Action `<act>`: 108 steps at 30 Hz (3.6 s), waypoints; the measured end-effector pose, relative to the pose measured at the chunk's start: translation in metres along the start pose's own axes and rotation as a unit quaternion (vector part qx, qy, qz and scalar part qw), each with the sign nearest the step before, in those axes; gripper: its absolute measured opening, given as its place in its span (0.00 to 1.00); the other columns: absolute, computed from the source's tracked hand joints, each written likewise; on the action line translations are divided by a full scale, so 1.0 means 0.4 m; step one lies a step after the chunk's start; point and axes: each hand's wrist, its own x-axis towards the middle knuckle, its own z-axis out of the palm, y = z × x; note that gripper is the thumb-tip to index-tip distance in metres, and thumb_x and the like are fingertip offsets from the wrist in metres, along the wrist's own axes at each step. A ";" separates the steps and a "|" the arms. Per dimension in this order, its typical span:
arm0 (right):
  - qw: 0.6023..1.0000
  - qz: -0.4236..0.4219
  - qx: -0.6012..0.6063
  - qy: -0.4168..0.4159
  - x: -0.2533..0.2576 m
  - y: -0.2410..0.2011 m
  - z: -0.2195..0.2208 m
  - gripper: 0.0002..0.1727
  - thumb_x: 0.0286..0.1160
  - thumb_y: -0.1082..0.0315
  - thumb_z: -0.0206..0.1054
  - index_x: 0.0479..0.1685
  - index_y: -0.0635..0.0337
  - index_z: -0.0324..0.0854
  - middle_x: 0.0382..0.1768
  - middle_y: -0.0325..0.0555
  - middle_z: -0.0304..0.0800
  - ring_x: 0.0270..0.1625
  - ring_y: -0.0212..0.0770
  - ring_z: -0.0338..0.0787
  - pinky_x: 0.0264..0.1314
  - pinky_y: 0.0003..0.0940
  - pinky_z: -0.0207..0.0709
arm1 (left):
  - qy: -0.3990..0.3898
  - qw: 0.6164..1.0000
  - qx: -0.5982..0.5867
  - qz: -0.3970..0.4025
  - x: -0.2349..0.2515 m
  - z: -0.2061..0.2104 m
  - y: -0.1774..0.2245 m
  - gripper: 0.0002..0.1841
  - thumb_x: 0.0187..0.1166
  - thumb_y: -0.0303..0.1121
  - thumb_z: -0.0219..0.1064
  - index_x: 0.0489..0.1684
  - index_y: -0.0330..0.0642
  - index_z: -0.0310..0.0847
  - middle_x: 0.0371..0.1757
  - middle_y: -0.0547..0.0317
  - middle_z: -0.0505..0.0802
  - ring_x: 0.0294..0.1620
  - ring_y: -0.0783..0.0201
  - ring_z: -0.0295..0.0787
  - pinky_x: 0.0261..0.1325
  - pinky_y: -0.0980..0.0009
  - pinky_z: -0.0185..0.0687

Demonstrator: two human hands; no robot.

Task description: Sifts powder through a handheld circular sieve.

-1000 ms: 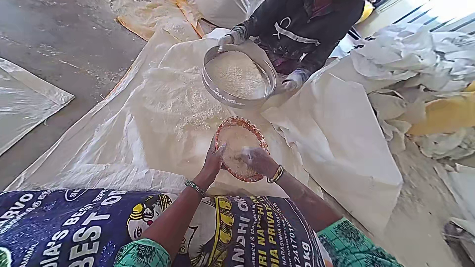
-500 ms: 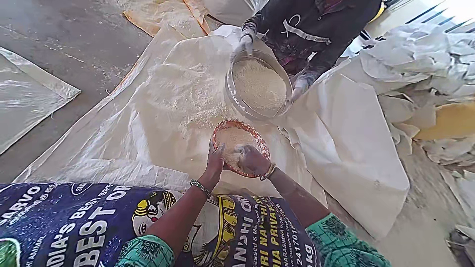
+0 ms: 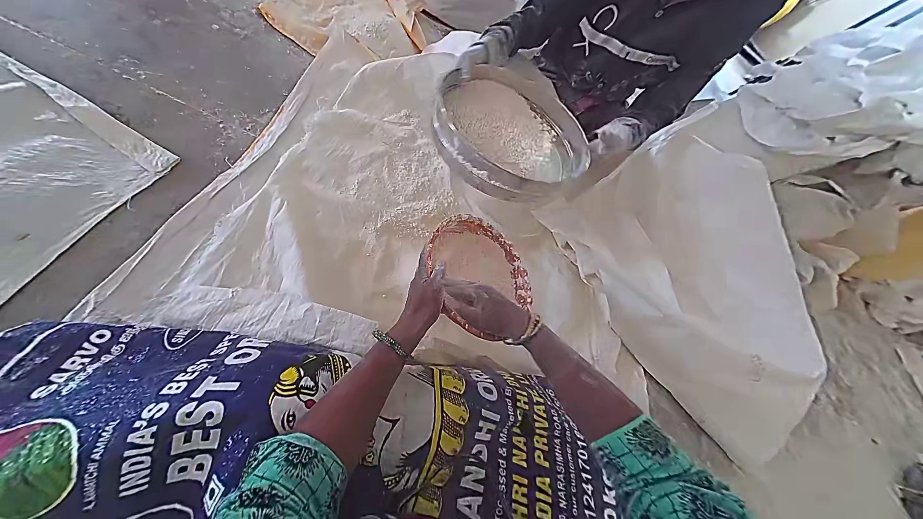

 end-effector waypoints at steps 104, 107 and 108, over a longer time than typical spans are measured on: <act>0.984 0.065 -0.159 -0.046 -0.018 -0.001 -0.066 0.21 0.87 0.72 0.55 0.72 0.72 0.79 0.75 0.67 0.80 0.82 0.60 0.76 0.88 0.50 0.60 | 0.001 0.995 -0.097 -0.026 -0.009 0.019 0.043 0.31 0.93 0.38 0.50 0.95 0.52 0.43 0.78 0.33 0.74 0.61 0.43 0.85 0.50 0.48 0.85; 0.979 0.097 -0.180 0.028 -0.032 0.039 -0.110 0.21 0.86 0.74 0.53 0.73 0.69 0.80 0.79 0.64 0.76 0.87 0.58 0.70 0.91 0.48 0.57 | -0.001 0.995 -0.091 -0.033 -0.016 0.017 0.044 0.32 0.92 0.38 0.52 0.95 0.51 0.44 0.77 0.32 0.75 0.60 0.42 0.85 0.49 0.47 0.84; 0.980 0.066 -0.179 0.058 -0.026 0.047 -0.125 0.21 0.87 0.72 0.54 0.73 0.67 0.81 0.81 0.62 0.75 0.88 0.57 0.69 0.91 0.47 0.56 | -0.002 0.995 -0.092 -0.036 -0.017 0.014 0.043 0.33 0.91 0.37 0.53 0.95 0.51 0.44 0.76 0.31 0.75 0.60 0.41 0.84 0.49 0.46 0.84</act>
